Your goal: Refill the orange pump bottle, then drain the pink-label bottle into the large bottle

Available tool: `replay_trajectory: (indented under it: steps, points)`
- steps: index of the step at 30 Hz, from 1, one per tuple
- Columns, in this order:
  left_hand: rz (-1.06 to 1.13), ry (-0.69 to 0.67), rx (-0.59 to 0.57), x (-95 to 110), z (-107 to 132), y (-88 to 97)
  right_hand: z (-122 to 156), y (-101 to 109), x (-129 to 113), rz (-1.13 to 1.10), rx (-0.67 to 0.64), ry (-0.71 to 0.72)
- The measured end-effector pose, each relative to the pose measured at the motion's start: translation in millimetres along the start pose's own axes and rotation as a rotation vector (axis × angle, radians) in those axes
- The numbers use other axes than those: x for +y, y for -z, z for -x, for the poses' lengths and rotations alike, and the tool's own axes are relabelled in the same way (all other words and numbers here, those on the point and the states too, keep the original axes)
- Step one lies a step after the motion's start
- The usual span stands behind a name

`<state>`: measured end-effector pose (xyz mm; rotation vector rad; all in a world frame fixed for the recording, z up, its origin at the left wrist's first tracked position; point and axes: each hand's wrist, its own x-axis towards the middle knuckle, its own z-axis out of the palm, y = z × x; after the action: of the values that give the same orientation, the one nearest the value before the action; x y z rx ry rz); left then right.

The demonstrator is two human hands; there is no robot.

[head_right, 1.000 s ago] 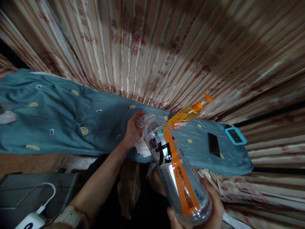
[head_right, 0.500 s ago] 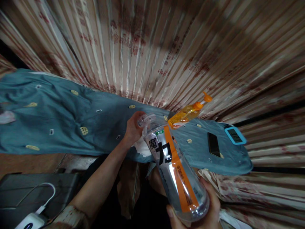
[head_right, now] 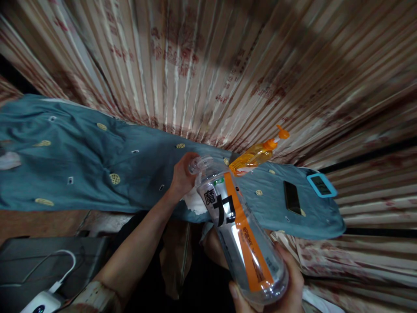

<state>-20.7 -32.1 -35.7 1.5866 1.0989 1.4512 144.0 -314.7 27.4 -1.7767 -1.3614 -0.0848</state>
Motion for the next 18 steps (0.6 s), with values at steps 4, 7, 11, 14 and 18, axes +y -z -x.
replay_trajectory:
  steps: [4,7,11,14,18]
  points:
    - [0.004,0.003,-0.005,0,0,-0.7,-1,-1,-10,0.060,0.024,0.003]
    - [0.020,-0.001,-0.007,-1,1,-1.6,-3,0,-12,0.059,0.018,0.032]
    - [0.024,-0.002,0.006,-1,1,-2.5,-4,1,-13,0.065,0.021,0.029]
    - [0.020,0.004,0.008,-1,0,-2.0,-7,2,-15,0.103,0.024,0.082]
    - [0.023,0.002,-0.003,0,-1,-0.7,-10,3,-19,0.100,0.005,0.142]
